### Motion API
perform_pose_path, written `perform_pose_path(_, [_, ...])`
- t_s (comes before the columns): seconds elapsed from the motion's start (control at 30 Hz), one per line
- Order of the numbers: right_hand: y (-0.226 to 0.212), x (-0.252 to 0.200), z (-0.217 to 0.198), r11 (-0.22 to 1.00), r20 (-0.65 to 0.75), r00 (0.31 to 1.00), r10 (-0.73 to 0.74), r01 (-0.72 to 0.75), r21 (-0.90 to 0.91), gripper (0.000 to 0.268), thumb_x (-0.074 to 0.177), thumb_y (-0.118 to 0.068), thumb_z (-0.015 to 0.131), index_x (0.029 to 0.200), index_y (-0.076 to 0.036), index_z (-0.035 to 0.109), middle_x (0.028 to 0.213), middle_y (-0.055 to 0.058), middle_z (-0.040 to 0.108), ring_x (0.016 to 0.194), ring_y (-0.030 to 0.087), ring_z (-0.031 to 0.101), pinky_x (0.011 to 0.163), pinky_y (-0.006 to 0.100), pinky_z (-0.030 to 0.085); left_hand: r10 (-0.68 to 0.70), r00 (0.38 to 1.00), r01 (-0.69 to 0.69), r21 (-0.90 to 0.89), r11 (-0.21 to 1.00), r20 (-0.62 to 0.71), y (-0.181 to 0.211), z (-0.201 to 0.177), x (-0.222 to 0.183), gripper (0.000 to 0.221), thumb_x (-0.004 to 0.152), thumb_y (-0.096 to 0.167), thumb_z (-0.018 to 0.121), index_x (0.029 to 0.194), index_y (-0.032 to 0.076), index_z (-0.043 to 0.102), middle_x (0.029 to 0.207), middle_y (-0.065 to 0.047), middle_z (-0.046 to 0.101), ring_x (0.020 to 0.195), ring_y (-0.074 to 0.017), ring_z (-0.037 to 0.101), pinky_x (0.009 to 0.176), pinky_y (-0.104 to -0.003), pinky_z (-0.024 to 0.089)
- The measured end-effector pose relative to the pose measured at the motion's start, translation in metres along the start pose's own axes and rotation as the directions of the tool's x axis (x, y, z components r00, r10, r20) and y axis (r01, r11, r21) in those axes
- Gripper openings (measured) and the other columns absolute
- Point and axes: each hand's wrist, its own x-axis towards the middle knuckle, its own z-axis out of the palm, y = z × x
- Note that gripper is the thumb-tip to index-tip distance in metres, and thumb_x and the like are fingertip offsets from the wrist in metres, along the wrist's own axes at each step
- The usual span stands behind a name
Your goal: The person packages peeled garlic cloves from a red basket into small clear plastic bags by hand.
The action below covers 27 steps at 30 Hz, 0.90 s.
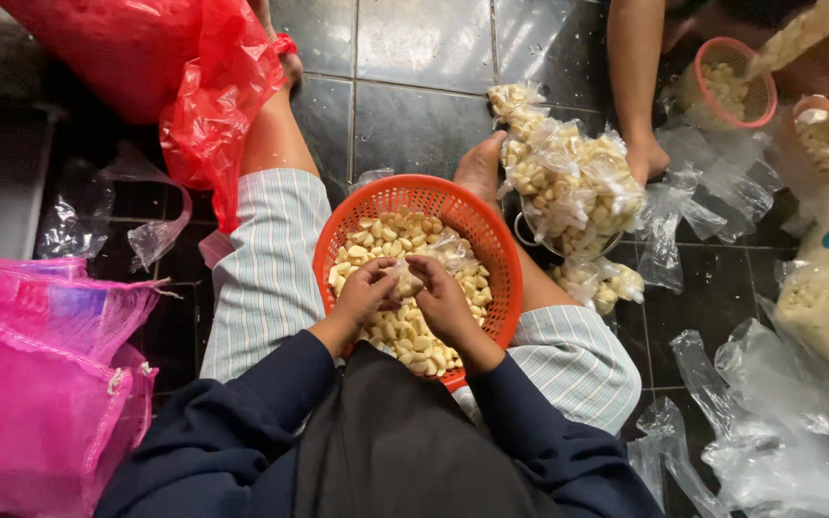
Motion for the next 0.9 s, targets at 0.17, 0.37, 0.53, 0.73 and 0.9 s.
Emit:
perform_pose_path(0.17, [0.032, 0.016, 0.005, 0.768, -0.044, 0.927, -0.372, 0.281, -0.576, 0.045, 0.082, 0.002, 0.065, 0.125, -0.011, 0.067, 0.116, 0.009, 0.061, 0.108, 0.028, 0.068, 0.095, 0.038, 0.056, 0.025, 1.0, -0.025, 0.001, 1.0, -0.016, 0.01, 0.0, -0.009, 0.039, 0.088, 0.013, 0.08, 0.124, 0.011, 0.066, 0.09, -0.01, 0.057, 0.059, -0.026, 0.07, 0.059, -0.044, 0.068])
perform_pose_path(0.37, [0.041, 0.024, -0.002, 0.82, -0.168, 0.984, -0.059, -0.048, -0.571, 0.053, 0.084, -0.031, 0.083, 0.131, -0.015, 0.064, 0.122, 0.013, 0.064, 0.103, 0.031, 0.07, 0.084, 0.045, 0.06, 0.07, 0.996, -0.065, 0.092, 0.994, -0.063, 0.02, 0.003, -0.019, 0.031, 0.088, 0.016, 0.079, 0.118, 0.012, 0.071, 0.086, -0.008, 0.058, 0.055, -0.0212, 0.067, 0.053, -0.041, 0.067])
perform_pose_path(0.53, [0.066, 0.027, -0.007, 0.962, -0.22, 0.948, 0.232, -0.256, -0.091, 0.023, 0.084, -0.02, 0.083, 0.101, -0.007, 0.074, 0.077, 0.006, 0.067, 0.064, 0.016, 0.066, 0.041, 0.027, 0.055, 0.139, 0.985, -0.111, 0.237, 0.965, -0.107, 0.038, 0.011, -0.029, 0.023, 0.089, 0.013, 0.077, 0.112, 0.013, 0.076, 0.079, -0.006, 0.055, 0.054, -0.0173, 0.066, 0.049, -0.04, 0.065])
perform_pose_path(0.73, [0.033, 0.024, -0.036, 0.985, -0.28, 0.959, 0.037, 0.012, 0.172, 0.025, 0.085, -0.003, 0.079, 0.109, 0.0, 0.07, 0.085, 0.01, 0.065, 0.047, 0.013, 0.063, 0.043, 0.022, 0.054, 0.156, 0.968, -0.149, 0.05, 0.988, -0.196, 0.041, 0.009, -0.029, 0.023, 0.092, 0.013, 0.07, 0.114, 0.007, 0.072, 0.08, -0.01, 0.059, 0.053, -0.0274, 0.07, 0.053, -0.045, 0.068])
perform_pose_path(0.9, [0.03, 0.001, -0.042, 0.378, -0.023, 0.936, 0.352, -0.165, -0.911, 0.072, 0.08, -0.055, 0.079, 0.126, -0.001, 0.067, 0.134, 0.023, 0.058, 0.124, 0.05, 0.055, 0.092, 0.062, 0.057, 0.134, 0.976, -0.143, -0.041, 0.989, -0.171, 0.033, 0.006, -0.021, 0.027, 0.092, 0.012, 0.068, 0.118, 0.005, 0.066, 0.08, -0.006, 0.056, 0.054, -0.0257, 0.071, 0.055, -0.042, 0.069])
